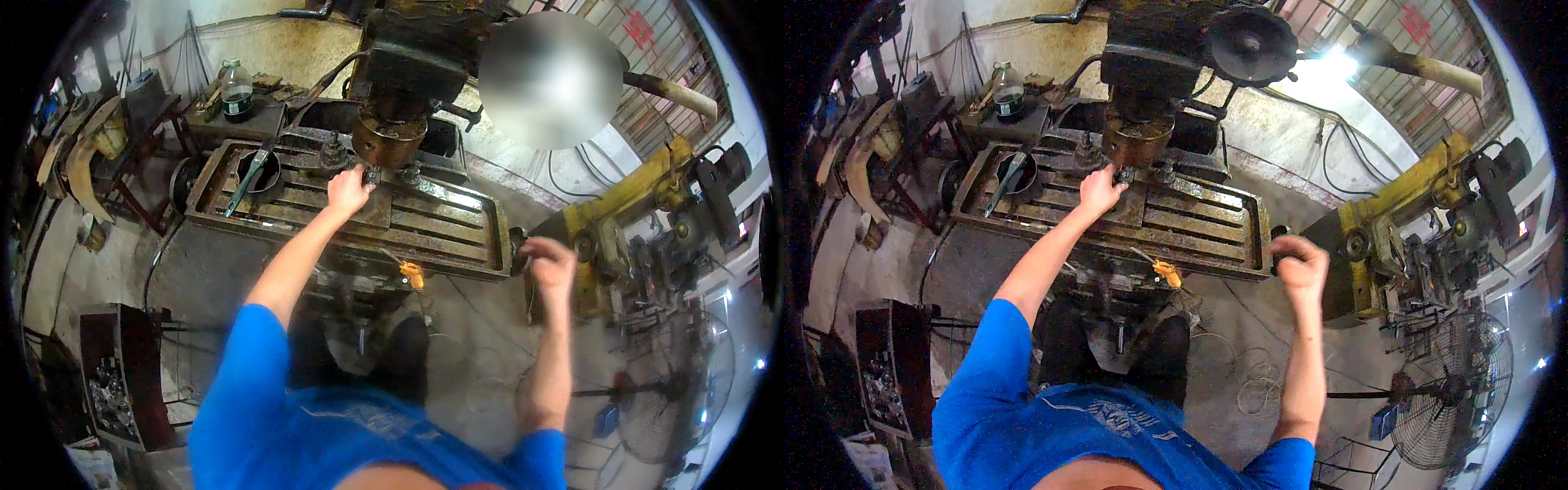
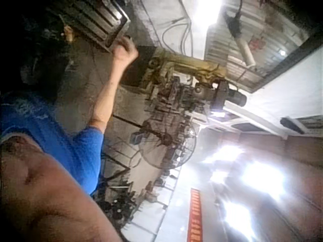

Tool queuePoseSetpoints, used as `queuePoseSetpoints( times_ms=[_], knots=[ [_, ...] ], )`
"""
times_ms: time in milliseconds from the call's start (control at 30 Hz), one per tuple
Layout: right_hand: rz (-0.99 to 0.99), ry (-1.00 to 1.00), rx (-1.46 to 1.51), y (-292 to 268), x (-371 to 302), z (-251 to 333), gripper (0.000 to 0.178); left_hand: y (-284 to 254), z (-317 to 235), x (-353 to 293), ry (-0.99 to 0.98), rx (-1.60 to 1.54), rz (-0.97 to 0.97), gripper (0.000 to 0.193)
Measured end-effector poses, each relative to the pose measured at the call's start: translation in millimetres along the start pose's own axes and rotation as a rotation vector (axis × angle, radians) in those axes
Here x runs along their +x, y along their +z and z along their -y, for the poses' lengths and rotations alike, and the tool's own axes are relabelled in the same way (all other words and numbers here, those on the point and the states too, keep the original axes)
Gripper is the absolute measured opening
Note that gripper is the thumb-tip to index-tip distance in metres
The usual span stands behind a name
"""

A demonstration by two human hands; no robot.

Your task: The person operates a drill press in a workshop, repeatedly placing small metal pieces under the drill bit, lowering the lever to drill, and then removing the pieces. They use a screwdriver to assist in positioning and handling the metal pieces on the machine table.

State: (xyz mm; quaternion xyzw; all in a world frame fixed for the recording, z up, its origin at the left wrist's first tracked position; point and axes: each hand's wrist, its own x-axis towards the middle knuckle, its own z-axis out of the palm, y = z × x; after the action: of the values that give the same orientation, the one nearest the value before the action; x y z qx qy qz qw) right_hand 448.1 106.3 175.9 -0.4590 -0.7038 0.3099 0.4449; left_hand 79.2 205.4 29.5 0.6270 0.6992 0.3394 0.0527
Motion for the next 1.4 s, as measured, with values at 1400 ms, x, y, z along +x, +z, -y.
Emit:
queuePoseSetpoints(
  times_ms=[1400],
  knots=[
    [-0.431,-0.850,0.188,-15.0,47.5,108.8,0.021,5.4,21.6,16.2,-0.073,0.030,0.025,0.029]
  ],
)
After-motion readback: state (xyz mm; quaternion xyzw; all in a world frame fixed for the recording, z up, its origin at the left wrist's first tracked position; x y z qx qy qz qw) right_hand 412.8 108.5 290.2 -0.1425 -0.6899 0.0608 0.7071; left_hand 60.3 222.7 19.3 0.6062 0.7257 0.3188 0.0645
